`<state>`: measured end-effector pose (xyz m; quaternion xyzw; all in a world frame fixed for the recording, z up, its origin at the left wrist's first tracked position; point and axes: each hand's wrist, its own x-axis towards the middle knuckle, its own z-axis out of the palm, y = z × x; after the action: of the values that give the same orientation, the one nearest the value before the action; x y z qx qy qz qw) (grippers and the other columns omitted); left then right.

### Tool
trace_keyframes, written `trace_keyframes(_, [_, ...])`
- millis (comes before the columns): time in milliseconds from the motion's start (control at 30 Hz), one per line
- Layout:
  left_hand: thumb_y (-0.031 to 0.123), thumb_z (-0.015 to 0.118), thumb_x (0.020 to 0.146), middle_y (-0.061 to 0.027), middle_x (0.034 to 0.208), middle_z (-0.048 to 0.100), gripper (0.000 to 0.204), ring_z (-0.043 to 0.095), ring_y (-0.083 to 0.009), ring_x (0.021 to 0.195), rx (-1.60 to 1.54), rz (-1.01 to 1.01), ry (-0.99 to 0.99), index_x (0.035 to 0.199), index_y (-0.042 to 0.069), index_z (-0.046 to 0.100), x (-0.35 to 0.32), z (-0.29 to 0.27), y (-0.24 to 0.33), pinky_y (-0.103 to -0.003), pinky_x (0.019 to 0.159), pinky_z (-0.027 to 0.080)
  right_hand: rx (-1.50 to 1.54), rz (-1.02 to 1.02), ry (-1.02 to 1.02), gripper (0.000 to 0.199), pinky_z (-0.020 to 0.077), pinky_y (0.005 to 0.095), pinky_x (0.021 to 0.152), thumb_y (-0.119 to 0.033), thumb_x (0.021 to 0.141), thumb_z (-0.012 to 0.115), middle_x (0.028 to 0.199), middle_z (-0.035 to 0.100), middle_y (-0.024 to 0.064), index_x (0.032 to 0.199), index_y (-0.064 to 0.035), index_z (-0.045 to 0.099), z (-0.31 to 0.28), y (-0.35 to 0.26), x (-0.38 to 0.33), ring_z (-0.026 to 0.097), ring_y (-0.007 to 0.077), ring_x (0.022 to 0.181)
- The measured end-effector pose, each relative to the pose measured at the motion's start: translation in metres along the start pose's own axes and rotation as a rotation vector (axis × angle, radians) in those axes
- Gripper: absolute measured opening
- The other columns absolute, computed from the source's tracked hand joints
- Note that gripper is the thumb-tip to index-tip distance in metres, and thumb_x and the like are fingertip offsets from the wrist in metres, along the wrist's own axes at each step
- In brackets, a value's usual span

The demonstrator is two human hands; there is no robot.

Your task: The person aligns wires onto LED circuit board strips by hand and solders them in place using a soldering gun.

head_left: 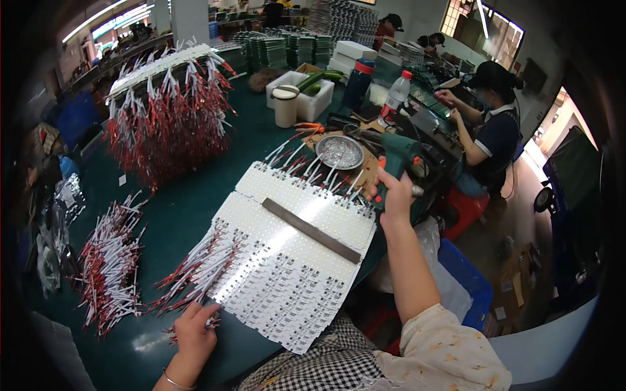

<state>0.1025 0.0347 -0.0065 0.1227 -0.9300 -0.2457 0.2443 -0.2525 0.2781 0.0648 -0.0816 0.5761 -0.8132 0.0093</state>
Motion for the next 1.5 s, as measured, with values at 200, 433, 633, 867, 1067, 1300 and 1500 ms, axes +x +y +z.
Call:
trace_keyframes(200, [-0.015, 0.058, 0.062, -0.0113, 0.071, 0.057, 0.037, 0.059, -0.0280, 0.063, -0.041, 0.006, -0.036, 0.092, 0.005, 0.068, -0.003, -0.002, -0.004, -0.034, 0.058, 0.048, -0.059, -0.067, -0.136, 0.028, 0.0456, 0.0287, 0.044, -0.007, 0.083, 0.058, 0.065, 0.053, 0.0066, 0.108, 0.0000, 0.050, 0.014, -0.022, -0.062, 0.052, 0.0151, 0.047])
trace_keyframes(433, [-0.015, 0.059, 0.061, -0.0108, 0.071, 0.057, 0.040, 0.061, -0.0278, 0.064, -0.023, 0.047, -0.015, 0.093, 0.007, 0.067, -0.002, 0.001, -0.004, -0.035, 0.056, 0.049, -0.079, 0.102, -0.356, 0.050, 0.0460, 0.0280, 0.046, -0.010, 0.080, 0.064, 0.070, 0.054, 0.0081, 0.123, 0.0044, 0.045, 0.016, -0.018, -0.144, 0.055, 0.0160, 0.049])
trace_keyframes(633, [-0.016, 0.058, 0.060, -0.0110, 0.070, 0.057, 0.041, 0.061, -0.0280, 0.062, -0.020, 0.091, 0.019, 0.093, 0.006, 0.067, -0.008, 0.002, -0.007, -0.035, 0.055, 0.049, -0.076, 0.222, -0.624, 0.043, 0.0480, 0.0250, 0.052, -0.001, 0.086, 0.060, 0.083, 0.057, 0.0085, 0.126, 0.0045, 0.043, 0.019, 0.006, -0.195, 0.056, 0.0118, 0.059])
trace_keyframes(867, [-0.013, 0.060, 0.058, -0.0112, 0.072, 0.056, 0.040, 0.058, -0.0318, 0.062, -0.087, 0.047, 0.014, 0.093, 0.007, 0.067, -0.010, 0.001, -0.009, -0.038, 0.054, 0.047, -0.134, 0.320, -0.701, 0.011, 0.0480, 0.0237, 0.058, -0.007, 0.085, 0.068, 0.073, 0.061, 0.0005, 0.089, -0.0010, 0.061, 0.023, 0.018, -0.231, 0.057, 0.0074, 0.063])
trace_keyframes(1067, [-0.011, 0.061, 0.060, -0.0109, 0.075, 0.057, 0.039, 0.060, -0.0304, 0.068, -0.068, 0.079, -0.018, 0.094, 0.007, 0.067, -0.004, 0.009, -0.018, -0.038, 0.057, 0.048, -0.144, 0.405, -0.690, 0.029, 0.0500, 0.0241, 0.061, 0.003, 0.084, 0.064, 0.085, 0.062, 0.0047, 0.111, 0.0016, 0.055, 0.005, 0.009, -0.241, 0.059, 0.0104, 0.070])
trace_keyframes(1300, [-0.016, 0.056, 0.059, -0.0091, 0.078, 0.059, 0.045, 0.060, -0.0284, 0.069, -0.164, 0.029, 0.002, 0.096, 0.006, 0.068, -0.007, 0.009, -0.022, -0.035, 0.057, 0.048, -0.311, 0.500, -0.788, 0.060, 0.0494, 0.0277, 0.054, -0.004, 0.080, 0.061, 0.075, 0.057, 0.0108, 0.134, 0.0018, 0.037, -0.004, 0.010, -0.245, 0.057, 0.0163, 0.056])
trace_keyframes(1500, [-0.013, 0.058, 0.056, -0.0057, 0.076, 0.056, 0.046, 0.059, -0.0238, 0.066, -0.092, 0.077, -0.006, 0.097, 0.007, 0.068, -0.011, 0.006, -0.018, -0.034, 0.053, 0.047, -0.345, 0.503, -0.846, 0.058, 0.0492, 0.0269, 0.053, -0.005, 0.081, 0.062, 0.075, 0.057, 0.0111, 0.133, 0.0016, 0.037, -0.004, 0.013, -0.247, 0.057, 0.0159, 0.056])
